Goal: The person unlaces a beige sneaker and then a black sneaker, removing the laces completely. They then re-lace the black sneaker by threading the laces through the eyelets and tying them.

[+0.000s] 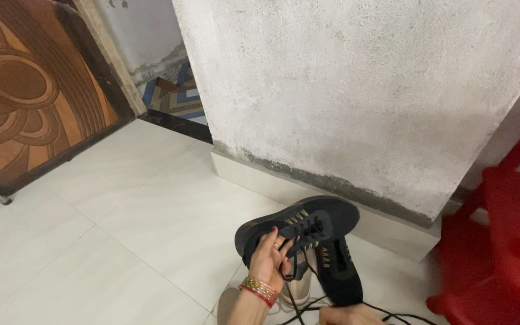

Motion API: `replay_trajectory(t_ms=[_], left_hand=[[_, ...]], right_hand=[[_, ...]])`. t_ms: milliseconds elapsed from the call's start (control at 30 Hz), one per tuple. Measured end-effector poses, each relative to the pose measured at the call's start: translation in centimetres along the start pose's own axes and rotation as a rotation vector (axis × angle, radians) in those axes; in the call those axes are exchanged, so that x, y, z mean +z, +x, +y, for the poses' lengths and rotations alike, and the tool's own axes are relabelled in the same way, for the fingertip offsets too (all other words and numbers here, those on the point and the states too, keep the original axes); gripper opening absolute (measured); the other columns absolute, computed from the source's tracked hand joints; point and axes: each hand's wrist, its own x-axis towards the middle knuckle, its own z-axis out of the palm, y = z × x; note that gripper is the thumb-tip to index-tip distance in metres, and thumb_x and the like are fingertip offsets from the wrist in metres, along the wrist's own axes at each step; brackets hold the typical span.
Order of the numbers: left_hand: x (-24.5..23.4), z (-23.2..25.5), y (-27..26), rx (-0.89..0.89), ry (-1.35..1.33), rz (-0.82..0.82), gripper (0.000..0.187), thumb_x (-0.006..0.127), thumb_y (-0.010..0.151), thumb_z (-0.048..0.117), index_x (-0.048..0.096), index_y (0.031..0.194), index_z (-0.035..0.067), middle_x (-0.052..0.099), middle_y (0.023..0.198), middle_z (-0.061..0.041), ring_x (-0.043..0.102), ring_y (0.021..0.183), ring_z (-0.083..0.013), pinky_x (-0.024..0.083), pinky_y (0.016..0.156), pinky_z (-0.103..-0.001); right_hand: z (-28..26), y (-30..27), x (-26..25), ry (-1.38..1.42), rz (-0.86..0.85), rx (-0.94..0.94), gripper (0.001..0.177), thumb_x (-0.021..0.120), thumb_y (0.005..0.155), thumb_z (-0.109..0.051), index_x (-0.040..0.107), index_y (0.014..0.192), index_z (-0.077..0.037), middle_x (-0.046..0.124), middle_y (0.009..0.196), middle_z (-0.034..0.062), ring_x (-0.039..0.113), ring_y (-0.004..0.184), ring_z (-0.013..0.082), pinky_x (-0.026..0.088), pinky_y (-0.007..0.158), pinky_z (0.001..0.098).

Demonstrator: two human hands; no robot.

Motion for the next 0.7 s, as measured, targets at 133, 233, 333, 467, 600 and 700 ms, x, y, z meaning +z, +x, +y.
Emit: replay_trajectory(t_ms=[133, 233, 333, 467, 600, 700], left_hand=[[0.8, -0.4, -1.1, -0.033, -0.028, -0.025, 0.022, 0.064, 0.094, 0.039, 0.056, 0.103, 0.021, 0.072, 0.112, 0.0, 0.068, 0.109, -0.0156, 0.039, 0.046, -0.018], [1.9, -1.4, -1.7, -0.112, -0.024, 0.042, 0.021, 0.066, 0.092, 0.039, 0.056, 0.1, 0.022, 0.07, 0.107, 0.003, 0.066, 0.101, -0.0122, 0.039, 0.047, -0.018], [2.4, -2.6, -1.5, -0.126, 0.018, 0.131, 0.022, 0.071, 0.091, 0.037, 0.059, 0.097, 0.02, 0.067, 0.101, 0.004, 0.063, 0.096, -0.0118, 0.04, 0.047, -0.018], [1.5, -4.6, -1.1, -0.054, 0.048, 0.114, 0.026, 0.077, 0.091, 0.034, 0.058, 0.092, 0.017, 0.065, 0.096, 0.001, 0.059, 0.092, -0.0143, 0.038, 0.044, -0.018], [0.2, -5.6, 0.0, -0.069, 0.049, 0.145, 0.03, 0.077, 0.091, 0.033, 0.052, 0.091, 0.015, 0.063, 0.093, 0.002, 0.066, 0.094, -0.0126, 0.037, 0.043, -0.02], [-0.7, -6.4, 1.2, -0.1, 0.097, 0.154, 0.022, 0.072, 0.09, 0.028, 0.055, 0.1, 0.017, 0.069, 0.099, 0.002, 0.072, 0.097, -0.0143, 0.04, 0.044, -0.021]], right_hand=[[-0.8, 3.1, -2.9, 0.197, 0.294, 0.489, 0.019, 0.08, 0.079, -0.016, 0.078, 0.096, -0.008, 0.068, 0.088, 0.0068, 0.071, 0.067, 0.0238, 0.057, 0.056, 0.0327], [-1.1, 6.6, -4.7, 0.106, 0.476, 0.734, 0.019, 0.077, 0.08, -0.017, 0.079, 0.097, -0.008, 0.067, 0.084, 0.0053, 0.07, 0.061, 0.0219, 0.056, 0.057, 0.0339], [-1.9, 8.3, -5.2, 0.018, 0.496, 0.849, 0.018, 0.08, 0.079, -0.021, 0.079, 0.092, -0.008, 0.068, 0.085, 0.0043, 0.071, 0.063, 0.0209, 0.056, 0.059, 0.0345], [-2.1, 8.2, -4.4, -0.147, 0.399, 0.89, 0.016, 0.078, 0.08, -0.023, 0.078, 0.091, -0.011, 0.068, 0.09, 0.0034, 0.072, 0.068, 0.0248, 0.057, 0.062, 0.0376], [-1.2, 7.7, -2.6, -0.297, 0.485, 0.727, 0.017, 0.076, 0.08, -0.021, 0.075, 0.089, -0.007, 0.07, 0.092, 0.0072, 0.07, 0.072, 0.0309, 0.057, 0.063, 0.0413], [0.3, 6.5, -0.8, -0.368, 0.476, 0.696, 0.026, 0.074, 0.078, -0.017, 0.072, 0.099, -0.004, 0.07, 0.091, 0.0094, 0.071, 0.075, 0.0316, 0.057, 0.063, 0.042]])
